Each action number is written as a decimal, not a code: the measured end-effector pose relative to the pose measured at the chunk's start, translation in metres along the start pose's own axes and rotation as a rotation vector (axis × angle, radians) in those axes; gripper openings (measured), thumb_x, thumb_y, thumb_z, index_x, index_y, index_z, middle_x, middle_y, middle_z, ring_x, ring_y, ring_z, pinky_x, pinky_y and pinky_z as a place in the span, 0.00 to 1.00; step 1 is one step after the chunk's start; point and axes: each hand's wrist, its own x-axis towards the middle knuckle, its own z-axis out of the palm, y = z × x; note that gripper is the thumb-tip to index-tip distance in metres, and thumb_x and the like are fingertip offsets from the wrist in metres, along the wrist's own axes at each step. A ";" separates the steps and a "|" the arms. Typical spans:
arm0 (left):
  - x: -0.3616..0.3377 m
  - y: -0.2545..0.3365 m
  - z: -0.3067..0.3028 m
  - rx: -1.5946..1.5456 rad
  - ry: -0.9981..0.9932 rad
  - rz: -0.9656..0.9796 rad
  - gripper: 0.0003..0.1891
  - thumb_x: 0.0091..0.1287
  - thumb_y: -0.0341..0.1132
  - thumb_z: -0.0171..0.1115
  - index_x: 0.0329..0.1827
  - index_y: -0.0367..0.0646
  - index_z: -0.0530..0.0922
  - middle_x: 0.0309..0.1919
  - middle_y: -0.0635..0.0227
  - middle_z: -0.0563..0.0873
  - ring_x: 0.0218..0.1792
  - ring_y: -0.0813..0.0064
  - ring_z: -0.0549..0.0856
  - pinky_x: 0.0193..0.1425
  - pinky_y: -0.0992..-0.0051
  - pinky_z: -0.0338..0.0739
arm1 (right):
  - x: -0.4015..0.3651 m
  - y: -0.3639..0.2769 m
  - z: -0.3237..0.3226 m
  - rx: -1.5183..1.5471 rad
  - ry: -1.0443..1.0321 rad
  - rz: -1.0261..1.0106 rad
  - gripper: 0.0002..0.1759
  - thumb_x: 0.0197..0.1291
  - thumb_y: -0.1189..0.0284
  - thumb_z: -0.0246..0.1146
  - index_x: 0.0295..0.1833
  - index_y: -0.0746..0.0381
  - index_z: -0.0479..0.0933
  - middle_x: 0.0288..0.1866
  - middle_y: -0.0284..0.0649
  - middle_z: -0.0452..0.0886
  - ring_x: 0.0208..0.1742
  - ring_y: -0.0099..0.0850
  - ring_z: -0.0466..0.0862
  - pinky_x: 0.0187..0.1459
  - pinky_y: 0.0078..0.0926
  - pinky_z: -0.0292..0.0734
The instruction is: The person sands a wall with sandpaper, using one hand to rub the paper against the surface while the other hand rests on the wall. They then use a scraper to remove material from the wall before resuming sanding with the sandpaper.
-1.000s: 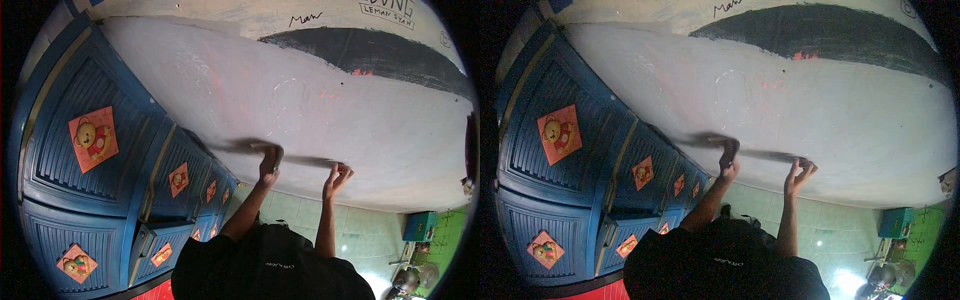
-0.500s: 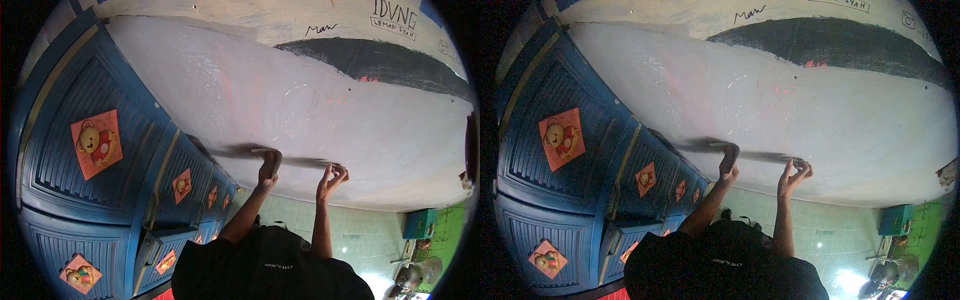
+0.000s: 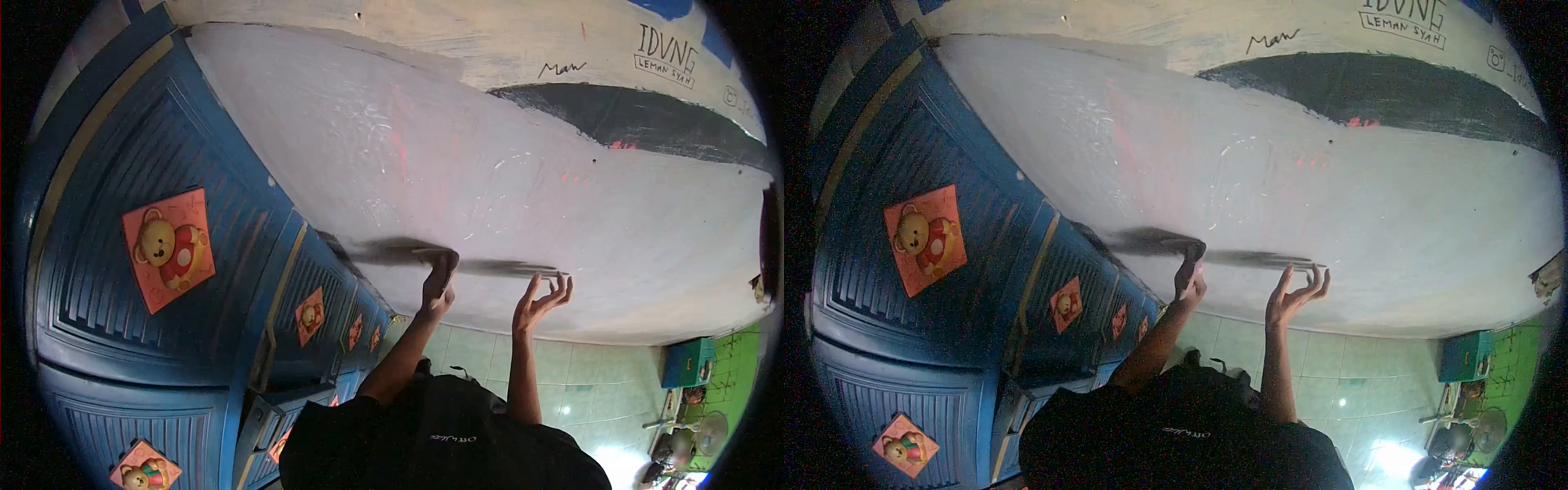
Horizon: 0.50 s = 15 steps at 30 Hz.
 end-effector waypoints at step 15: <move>0.027 0.022 -0.020 0.433 -0.077 0.151 0.24 0.75 0.32 0.49 0.72 0.32 0.66 0.67 0.48 0.75 0.70 0.59 0.72 0.73 0.64 0.62 | -0.022 -0.023 0.014 -0.109 -0.162 -0.081 0.48 0.68 0.58 0.61 0.81 0.63 0.40 0.82 0.56 0.35 0.82 0.52 0.39 0.76 0.56 0.41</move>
